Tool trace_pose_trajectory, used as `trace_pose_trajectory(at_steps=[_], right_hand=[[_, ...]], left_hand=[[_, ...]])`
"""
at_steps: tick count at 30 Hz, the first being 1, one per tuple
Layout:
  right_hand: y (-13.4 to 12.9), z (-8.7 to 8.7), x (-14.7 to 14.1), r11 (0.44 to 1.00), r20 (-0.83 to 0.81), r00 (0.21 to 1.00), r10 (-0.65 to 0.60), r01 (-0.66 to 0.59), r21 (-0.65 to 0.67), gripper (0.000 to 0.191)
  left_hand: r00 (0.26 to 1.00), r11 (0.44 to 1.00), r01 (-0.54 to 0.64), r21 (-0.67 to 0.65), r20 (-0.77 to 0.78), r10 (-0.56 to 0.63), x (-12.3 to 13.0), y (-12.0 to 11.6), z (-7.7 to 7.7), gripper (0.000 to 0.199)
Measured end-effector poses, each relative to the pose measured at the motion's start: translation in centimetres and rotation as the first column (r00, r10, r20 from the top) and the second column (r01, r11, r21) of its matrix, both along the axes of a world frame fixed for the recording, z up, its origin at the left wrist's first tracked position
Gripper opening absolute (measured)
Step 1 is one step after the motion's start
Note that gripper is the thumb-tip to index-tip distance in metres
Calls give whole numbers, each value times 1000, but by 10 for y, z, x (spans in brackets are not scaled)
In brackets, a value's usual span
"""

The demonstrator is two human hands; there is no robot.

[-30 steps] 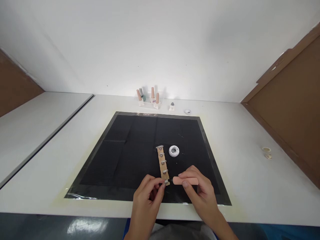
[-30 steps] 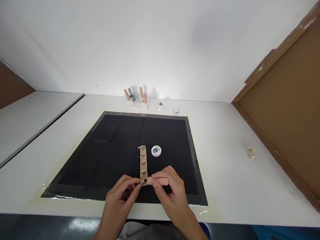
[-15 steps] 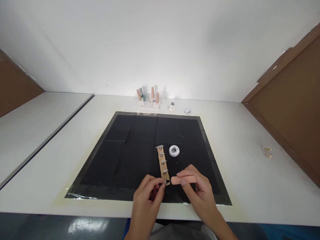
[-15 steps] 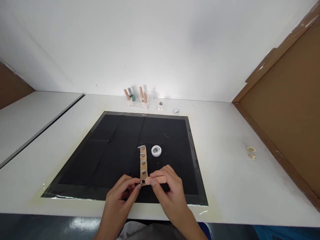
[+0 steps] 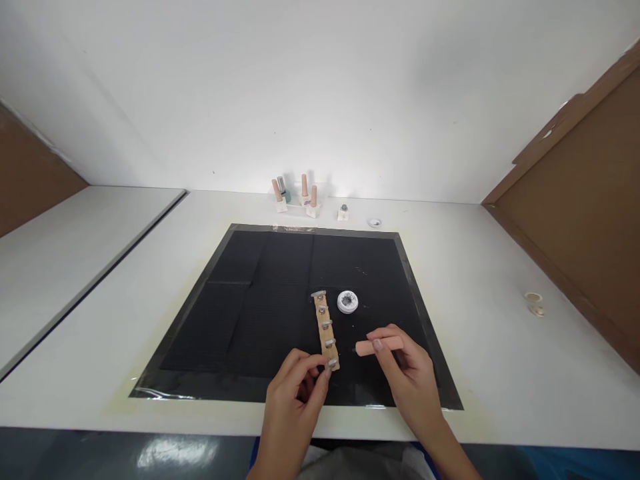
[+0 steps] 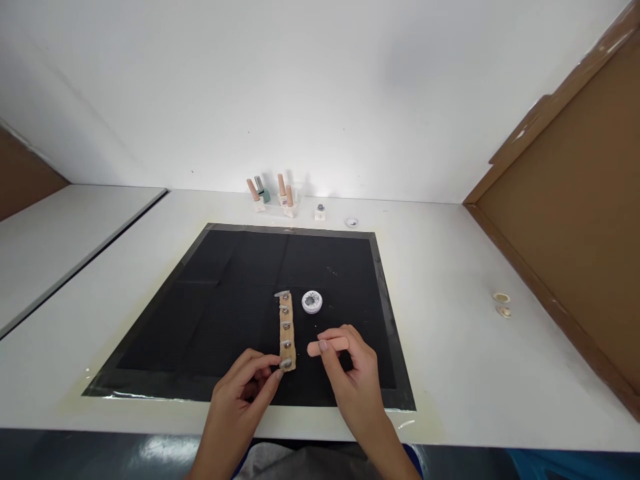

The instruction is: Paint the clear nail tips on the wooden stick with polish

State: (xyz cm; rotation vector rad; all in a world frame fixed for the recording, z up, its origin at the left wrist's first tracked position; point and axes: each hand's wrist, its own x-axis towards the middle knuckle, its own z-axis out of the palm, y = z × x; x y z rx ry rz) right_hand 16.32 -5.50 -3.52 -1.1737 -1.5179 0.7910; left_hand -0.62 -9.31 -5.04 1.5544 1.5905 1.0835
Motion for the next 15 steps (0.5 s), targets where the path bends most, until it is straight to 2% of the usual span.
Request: trace_pose_trajectory(at_steps=[4, 8, 11, 15], right_hand=[[-4, 0, 1, 997, -12, 999, 42, -41, 67, 18], [-8, 2, -3, 978, 13, 987, 159, -160, 133, 14], [-9, 3, -8, 971, 34, 980, 195, -198, 137, 11], [-8, 2, -11, 969, 54, 977, 207, -212, 127, 13]], left_hand=[[1000, 1000, -13, -24, -3, 13, -3, -1, 0, 15], [995, 996, -75, 40, -69, 77, -4, -6, -2, 13], [982, 990, -98, 99, -155, 112, -4, -9, -3, 12], [976, 992, -79, 100, -194, 97, -3, -11, -4, 13]])
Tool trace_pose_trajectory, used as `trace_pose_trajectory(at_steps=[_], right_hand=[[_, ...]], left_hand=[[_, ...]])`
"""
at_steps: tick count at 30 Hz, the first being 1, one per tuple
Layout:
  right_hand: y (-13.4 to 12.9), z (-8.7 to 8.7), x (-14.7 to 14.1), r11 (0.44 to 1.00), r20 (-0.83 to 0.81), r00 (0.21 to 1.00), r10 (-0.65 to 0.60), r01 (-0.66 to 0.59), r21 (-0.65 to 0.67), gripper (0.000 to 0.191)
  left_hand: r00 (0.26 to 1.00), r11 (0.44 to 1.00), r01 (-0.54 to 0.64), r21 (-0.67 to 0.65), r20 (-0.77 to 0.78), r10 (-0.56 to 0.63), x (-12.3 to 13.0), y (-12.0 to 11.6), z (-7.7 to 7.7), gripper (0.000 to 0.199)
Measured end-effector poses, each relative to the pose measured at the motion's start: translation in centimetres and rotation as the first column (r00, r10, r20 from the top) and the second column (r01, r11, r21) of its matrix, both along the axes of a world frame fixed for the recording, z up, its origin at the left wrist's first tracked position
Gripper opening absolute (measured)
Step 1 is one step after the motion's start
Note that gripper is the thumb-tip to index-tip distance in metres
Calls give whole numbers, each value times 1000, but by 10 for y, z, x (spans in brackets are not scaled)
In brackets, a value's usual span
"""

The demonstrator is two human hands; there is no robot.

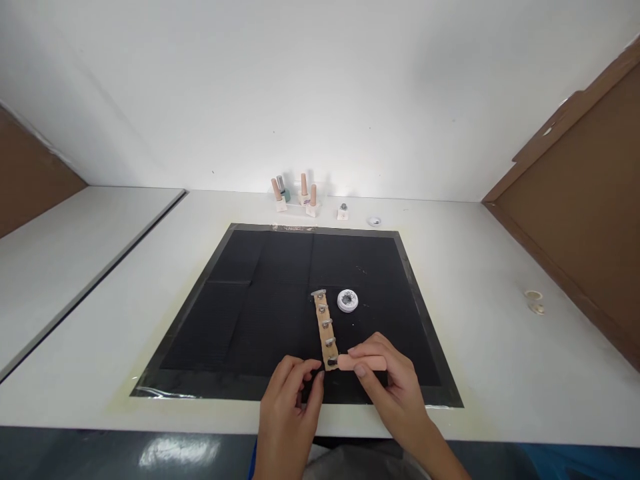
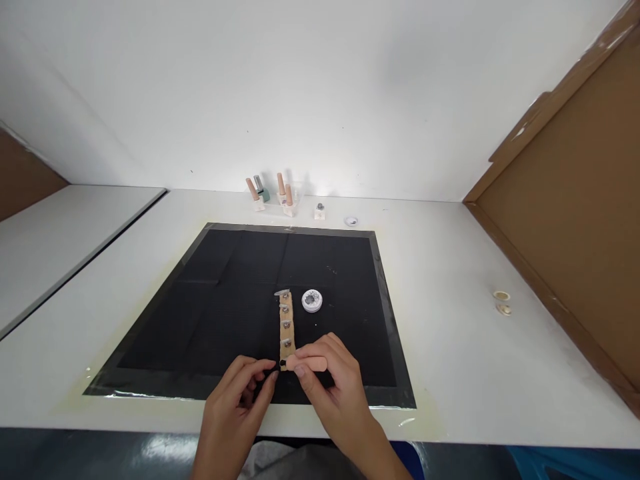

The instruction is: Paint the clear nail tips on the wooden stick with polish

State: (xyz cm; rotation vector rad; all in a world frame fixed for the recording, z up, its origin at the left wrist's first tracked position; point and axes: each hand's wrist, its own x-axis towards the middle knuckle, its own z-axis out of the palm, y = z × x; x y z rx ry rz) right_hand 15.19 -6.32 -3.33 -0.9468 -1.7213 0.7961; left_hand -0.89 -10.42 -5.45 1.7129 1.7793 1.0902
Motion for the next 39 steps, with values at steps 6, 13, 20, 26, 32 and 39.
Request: trace_pose_trajectory(at_steps=[6, 13, 20, 26, 32, 39], right_hand=[[1, -2, 0, 1000, -4, 1000, 10, -10, 16, 14], [1, 1, -1, 1000, 21, 1000, 0, 0, -5, 11], [1, 0, 0, 1000, 26, 1000, -11, 11, -2, 11], [2, -1, 0, 1000, 6, 1000, -16, 16, 6, 13], [1, -3, 2, 1000, 1, 1000, -20, 20, 4, 15], [1, -4, 4, 1000, -9, 1000, -17, 17, -5, 16]], left_hand=[[1000, 1000, -19, -2, 18, 19, 0, 2, 1, 13], [1000, 1000, -22, 1, 21, 22, 1, 4, 1, 12], [1000, 1000, -9, -17, 2, 9, 1, 3, 2, 13], [1000, 1000, 0, -26, -4, 0, 1, 3, 0, 13], [1000, 999, -1, -37, -16, 0, -1, 2, -1, 13], [1000, 998, 3, -56, -21, -4, 0, 3, -1, 13]])
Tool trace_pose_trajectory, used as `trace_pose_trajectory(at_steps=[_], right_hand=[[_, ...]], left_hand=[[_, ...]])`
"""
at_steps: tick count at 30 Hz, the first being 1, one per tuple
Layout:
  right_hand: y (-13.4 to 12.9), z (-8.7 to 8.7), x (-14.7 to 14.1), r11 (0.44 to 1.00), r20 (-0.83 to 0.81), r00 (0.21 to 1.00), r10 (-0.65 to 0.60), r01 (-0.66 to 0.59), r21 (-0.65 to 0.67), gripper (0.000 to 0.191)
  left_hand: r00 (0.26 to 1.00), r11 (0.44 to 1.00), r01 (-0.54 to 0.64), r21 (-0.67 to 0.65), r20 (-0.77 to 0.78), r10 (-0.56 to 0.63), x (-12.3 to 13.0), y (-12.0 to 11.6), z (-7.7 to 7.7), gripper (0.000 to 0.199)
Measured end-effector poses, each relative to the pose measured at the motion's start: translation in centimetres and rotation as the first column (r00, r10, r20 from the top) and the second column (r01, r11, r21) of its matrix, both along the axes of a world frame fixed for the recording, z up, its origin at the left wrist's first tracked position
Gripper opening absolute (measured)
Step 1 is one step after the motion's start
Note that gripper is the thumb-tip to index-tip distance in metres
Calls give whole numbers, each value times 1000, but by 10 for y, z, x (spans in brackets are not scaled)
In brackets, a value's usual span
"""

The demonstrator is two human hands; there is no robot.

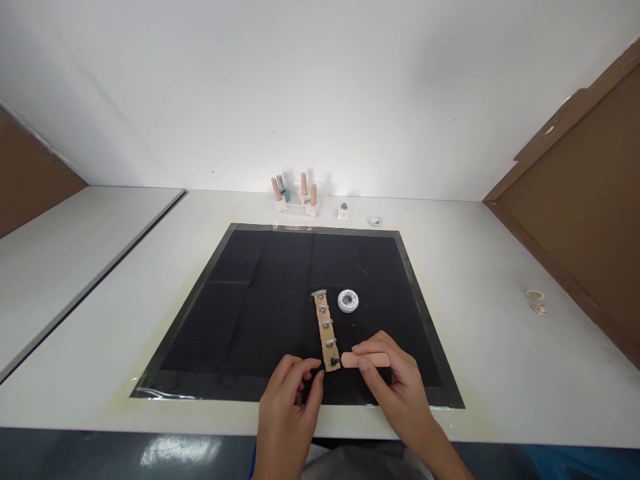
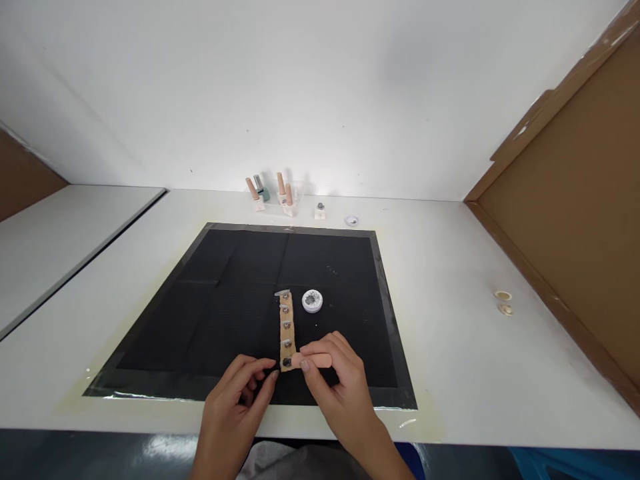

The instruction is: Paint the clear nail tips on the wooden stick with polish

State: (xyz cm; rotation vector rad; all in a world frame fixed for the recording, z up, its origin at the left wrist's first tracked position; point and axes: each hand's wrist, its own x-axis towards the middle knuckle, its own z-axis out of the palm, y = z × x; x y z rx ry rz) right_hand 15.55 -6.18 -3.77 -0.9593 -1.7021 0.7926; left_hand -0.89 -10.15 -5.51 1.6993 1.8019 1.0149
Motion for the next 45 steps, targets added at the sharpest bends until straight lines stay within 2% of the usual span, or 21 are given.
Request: trace_pose_trajectory(at_steps=[15, 25, 28, 30, 32, 34, 35, 37, 39, 42, 45], right_hand=[[1, 1, 4, 1000, -19, 1000, -11, 11, -2, 19], [2, 3, 9, 998, -10, 998, -59, 59, 5, 17], [1, 0, 15, 991, -53, 990, -132, 133, 16, 22], [-1, -4, 20, 968, -124, 961, -248, 251, 6, 27], [-4, -7, 25, 936, -142, 926, -350, 342, -81, 30], [-8, -9, 28, 920, -78, 923, -377, 363, -149, 32], [-11, -10, 28, 929, -33, 936, -350, 342, -143, 31], [-17, -12, 24, 949, 86, 954, -288, 297, -110, 25], [-23, -13, 15, 956, 234, 936, -261, 284, -70, 24], [-29, -12, -1, 956, 425, 859, -287, 283, 75, 23], [-30, -11, -15, 945, 497, 805, -324, 254, 206, 20]], left_hand=[[1000, 1000, -2, -11, 13, 2, 1, -1, -2, 14], [997, 999, -44, -30, 70, 46, 2, 1, 0, 13], [978, 991, -134, -21, 159, 136, 2, 0, 0, 17], [935, 977, -205, -58, 285, 213, 0, 1, 1, 27], [876, 967, -224, -125, 409, 256, -7, 4, 2, 38], [854, 968, -196, -155, 458, 246, -17, 11, 5, 45], [861, 972, -186, -146, 453, 233, -22, 16, 7, 45], [904, 976, -166, -138, 375, 207, -32, 29, 12, 44], [948, 986, -119, -120, 282, 149, -38, 43, 17, 46], [987, 993, -21, -112, 153, 38, -42, 63, 22, 51], [994, 989, 92, -113, 76, -84, -39, 77, 20, 56]])
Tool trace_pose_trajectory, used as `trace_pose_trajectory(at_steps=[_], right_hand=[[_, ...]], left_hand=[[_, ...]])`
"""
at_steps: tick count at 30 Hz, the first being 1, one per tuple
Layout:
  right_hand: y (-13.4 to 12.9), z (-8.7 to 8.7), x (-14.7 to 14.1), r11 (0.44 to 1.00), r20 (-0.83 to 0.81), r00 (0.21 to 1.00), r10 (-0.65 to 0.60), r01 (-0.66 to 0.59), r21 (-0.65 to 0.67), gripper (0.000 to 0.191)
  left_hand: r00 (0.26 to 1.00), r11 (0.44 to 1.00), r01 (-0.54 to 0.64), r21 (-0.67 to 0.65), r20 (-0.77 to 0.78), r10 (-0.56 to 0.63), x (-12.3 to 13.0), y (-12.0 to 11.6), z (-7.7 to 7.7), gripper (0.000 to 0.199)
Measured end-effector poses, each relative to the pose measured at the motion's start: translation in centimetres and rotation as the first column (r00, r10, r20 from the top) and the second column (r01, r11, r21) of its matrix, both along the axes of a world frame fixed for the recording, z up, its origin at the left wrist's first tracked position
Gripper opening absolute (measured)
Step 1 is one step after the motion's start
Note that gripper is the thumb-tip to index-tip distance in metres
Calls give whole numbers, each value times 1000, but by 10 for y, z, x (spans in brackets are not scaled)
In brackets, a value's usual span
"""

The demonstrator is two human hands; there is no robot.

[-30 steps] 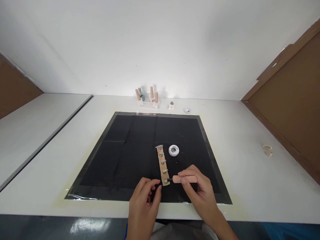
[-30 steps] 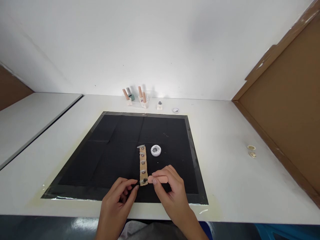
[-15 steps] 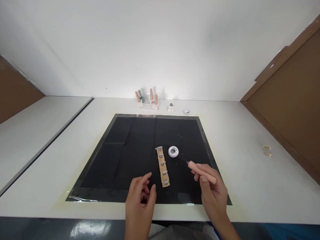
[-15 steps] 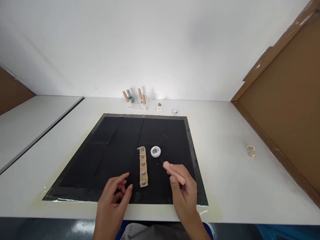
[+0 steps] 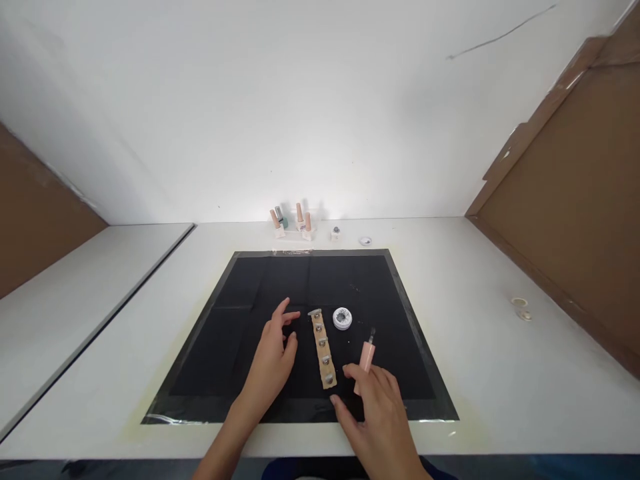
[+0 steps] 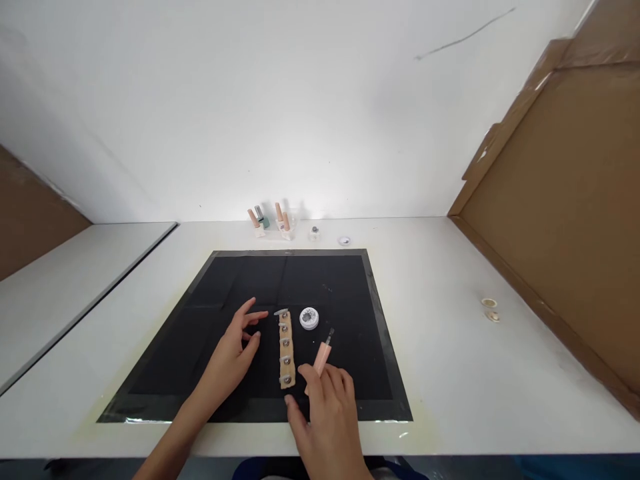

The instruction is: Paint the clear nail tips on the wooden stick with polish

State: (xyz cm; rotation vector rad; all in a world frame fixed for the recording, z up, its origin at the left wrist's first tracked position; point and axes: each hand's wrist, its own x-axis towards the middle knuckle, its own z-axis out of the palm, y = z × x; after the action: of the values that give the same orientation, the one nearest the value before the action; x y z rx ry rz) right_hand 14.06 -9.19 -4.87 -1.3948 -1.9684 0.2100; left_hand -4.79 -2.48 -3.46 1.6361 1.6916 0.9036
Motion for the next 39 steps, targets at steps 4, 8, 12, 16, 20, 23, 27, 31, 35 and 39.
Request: trace_pose_trajectory(at_steps=[4, 8, 12, 16, 20, 23, 27, 31, 35, 39], right_hand=[[4, 0, -12, 998, 66, 997, -29, 25, 65, 15], [6, -1, -21, 997, 111, 991, -77, 73, 40, 20], [6, -1, -23, 997, 104, 991, -82, 81, 19, 24], [6, 2, -19, 996, 28, 996, -83, 82, 29, 24], [5, 7, -13, 994, -56, 993, -100, 102, 33, 23], [7, 12, -5, 991, -107, 987, -121, 127, 47, 21], [13, 16, 9, 981, -172, 968, -185, 193, 32, 16], [18, 23, 25, 981, -293, 936, -194, 184, -63, 16], [20, 35, 50, 991, -445, 886, -126, 91, -99, 21], [25, 47, 78, 992, -607, 794, -40, -39, -116, 27]], left_hand=[[997, 997, 71, -5, 14, -71, 5, 7, -2, 63], [994, 994, 106, 13, 24, -106, 7, 7, -1, 62], [994, 993, 105, 50, 22, -107, 8, 6, 0, 60], [995, 995, 92, 36, 30, -93, 9, 5, 2, 58], [995, 997, 78, 7, 55, -79, 9, 2, 5, 57], [994, 998, 61, -2, 95, -61, 10, -1, 6, 56], [989, 997, 42, -62, 143, -32, 12, -8, 6, 56], [978, 995, 30, -99, 211, -9, 13, -18, 9, 57], [958, 994, 11, -111, 286, 22, 11, -28, 16, 52], [917, 973, 142, -182, 393, -60, 17, -32, 29, 39]])
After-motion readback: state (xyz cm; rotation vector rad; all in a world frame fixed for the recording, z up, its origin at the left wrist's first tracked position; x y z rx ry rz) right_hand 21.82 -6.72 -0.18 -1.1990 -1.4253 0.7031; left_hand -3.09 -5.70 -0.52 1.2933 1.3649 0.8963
